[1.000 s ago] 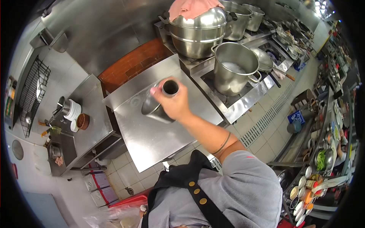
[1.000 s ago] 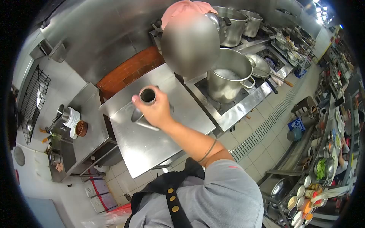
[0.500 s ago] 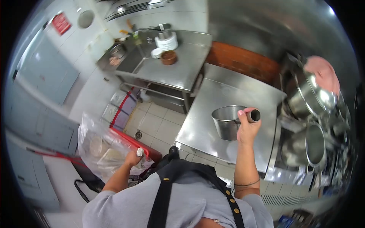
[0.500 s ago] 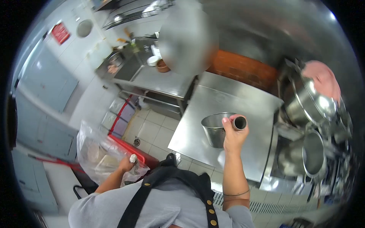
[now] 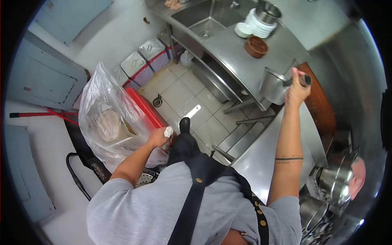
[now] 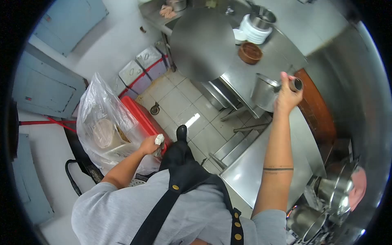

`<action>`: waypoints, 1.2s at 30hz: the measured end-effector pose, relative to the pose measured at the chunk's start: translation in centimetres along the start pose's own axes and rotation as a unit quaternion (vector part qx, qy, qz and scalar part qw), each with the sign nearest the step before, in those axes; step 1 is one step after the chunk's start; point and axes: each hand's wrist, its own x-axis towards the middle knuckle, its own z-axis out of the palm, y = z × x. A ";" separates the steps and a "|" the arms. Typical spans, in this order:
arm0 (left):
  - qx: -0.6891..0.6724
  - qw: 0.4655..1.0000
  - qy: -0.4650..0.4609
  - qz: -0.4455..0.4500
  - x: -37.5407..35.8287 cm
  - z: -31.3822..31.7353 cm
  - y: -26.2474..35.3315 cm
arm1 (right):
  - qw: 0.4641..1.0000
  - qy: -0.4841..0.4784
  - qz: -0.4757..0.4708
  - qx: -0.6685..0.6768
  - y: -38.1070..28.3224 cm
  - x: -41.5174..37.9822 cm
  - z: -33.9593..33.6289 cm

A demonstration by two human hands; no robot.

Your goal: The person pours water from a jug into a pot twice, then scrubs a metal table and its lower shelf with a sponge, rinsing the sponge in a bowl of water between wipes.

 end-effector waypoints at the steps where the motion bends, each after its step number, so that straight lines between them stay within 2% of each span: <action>1: -0.016 1.000 0.002 -0.012 1.2 -0.1 -1.7 | 1.000 0.002 -0.006 -0.004 1.7 0.4 1.0; 3: -0.037 0.998 0.004 -0.046 3.9 -1.2 -3.1 | 0.998 0.018 0.023 -0.052 5.3 0.6 1.5; 5: -0.054 0.996 0.012 -0.076 5.7 -2.4 -3.7 | 0.984 0.047 0.023 -0.171 7.1 -1.6 2.1; 7: -0.079 0.991 0.029 -0.100 7.2 -3.9 -4.0 | 0.977 -0.007 0.030 -0.212 7.8 -4.0 2.0; 8: -0.065 0.992 0.031 -0.100 7.8 -4.3 -4.6 | 0.976 -0.007 0.030 -0.215 7.8 -5.1 2.2; 10: -0.076 0.993 0.024 -0.089 8.9 -6.1 -4.9 | 0.975 0.017 0.101 -0.199 7.9 -6.9 2.7; 11: -0.087 0.993 0.018 -0.081 9.5 -7.1 -4.9 | 0.975 0.024 0.096 -0.198 8.0 -7.4 2.4; 13: -0.112 0.991 0.023 -0.070 10.4 -9.4 -4.6 | 0.939 0.040 0.296 -0.169 9.0 -8.2 1.5; 15: -0.128 0.986 0.050 -0.092 11.2 -10.9 -5.1 | 0.905 0.016 0.416 -0.084 14.2 -8.8 -2.7; 17: -0.127 0.983 0.099 -0.092 11.8 -12.0 -5.5 | 0.867 0.078 0.490 -0.043 10.1 -11.3 2.4; 21: -0.140 0.971 0.176 -0.087 12.6 -15.4 -5.0 | 0.847 -0.077 0.525 0.011 13.2 -16.6 4.9; 25: -0.139 0.962 0.224 -0.077 13.9 -18.7 -4.4 | 0.849 -0.223 0.476 -0.054 15.2 -20.0 15.4; 29: -0.134 0.948 0.282 -0.063 15.5 -23.0 -2.5 | 0.829 -0.445 0.339 0.009 17.9 -17.1 31.4; 33: -0.113 0.933 0.332 -0.085 16.9 -26.1 -0.5 | 0.799 -0.536 0.243 0.127 18.6 -11.7 51.7; 35: -0.109 0.923 0.343 -0.139 17.0 -26.9 0.1 | 0.810 -0.528 0.188 0.171 18.8 -9.6 62.7; 36: -0.138 0.915 0.356 -0.134 16.9 -27.1 0.4 | 0.819 -0.532 0.140 0.161 17.8 -8.3 67.7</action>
